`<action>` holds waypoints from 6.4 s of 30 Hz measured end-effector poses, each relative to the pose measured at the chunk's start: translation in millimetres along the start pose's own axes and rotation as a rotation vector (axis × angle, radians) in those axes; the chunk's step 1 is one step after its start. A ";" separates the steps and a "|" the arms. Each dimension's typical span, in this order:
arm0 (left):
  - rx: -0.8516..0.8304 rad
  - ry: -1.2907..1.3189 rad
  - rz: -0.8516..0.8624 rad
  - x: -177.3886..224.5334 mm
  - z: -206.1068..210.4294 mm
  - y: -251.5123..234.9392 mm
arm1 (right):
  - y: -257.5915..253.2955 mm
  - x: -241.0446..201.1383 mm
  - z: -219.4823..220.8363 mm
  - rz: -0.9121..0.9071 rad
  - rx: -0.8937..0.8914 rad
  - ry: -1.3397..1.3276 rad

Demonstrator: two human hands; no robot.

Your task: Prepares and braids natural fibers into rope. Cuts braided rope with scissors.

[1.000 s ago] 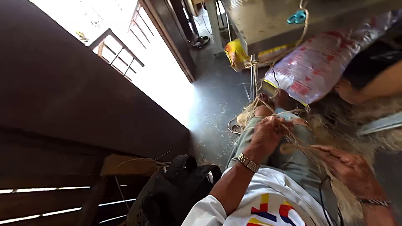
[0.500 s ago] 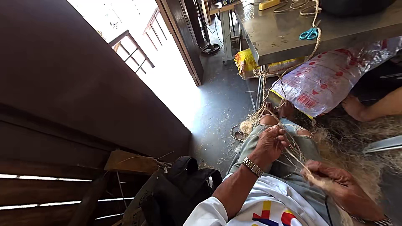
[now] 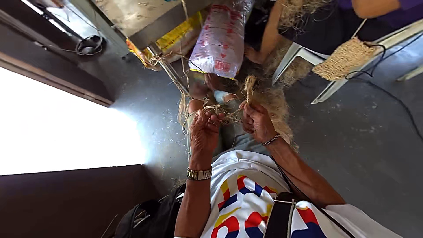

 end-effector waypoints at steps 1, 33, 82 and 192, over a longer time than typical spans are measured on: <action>-0.023 -0.025 0.004 -4.0 3.2 4.8 | -2.4 -1.9 -3.9 -0.029 0.032 0.001; -0.610 -0.598 0.146 11.2 84.7 20.6 | -15.4 -3.3 -41.6 -0.206 -0.100 0.894; -0.365 -0.890 0.453 -19.5 56.1 20.2 | 2.5 -35.1 -0.2 -0.215 -0.292 0.135; -0.088 -0.779 0.242 -27.3 -1.1 -8.7 | 9.5 -14.7 14.2 -0.125 -0.295 0.429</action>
Point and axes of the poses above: each hand's wrist, its own y-axis away from the middle knuckle, its own z-axis out of the palm, x = y × z, the point moved 10 cm from there along -y, towards the middle knuckle, and after that the axes turned 15 degrees about x, right-handed, at the moved point
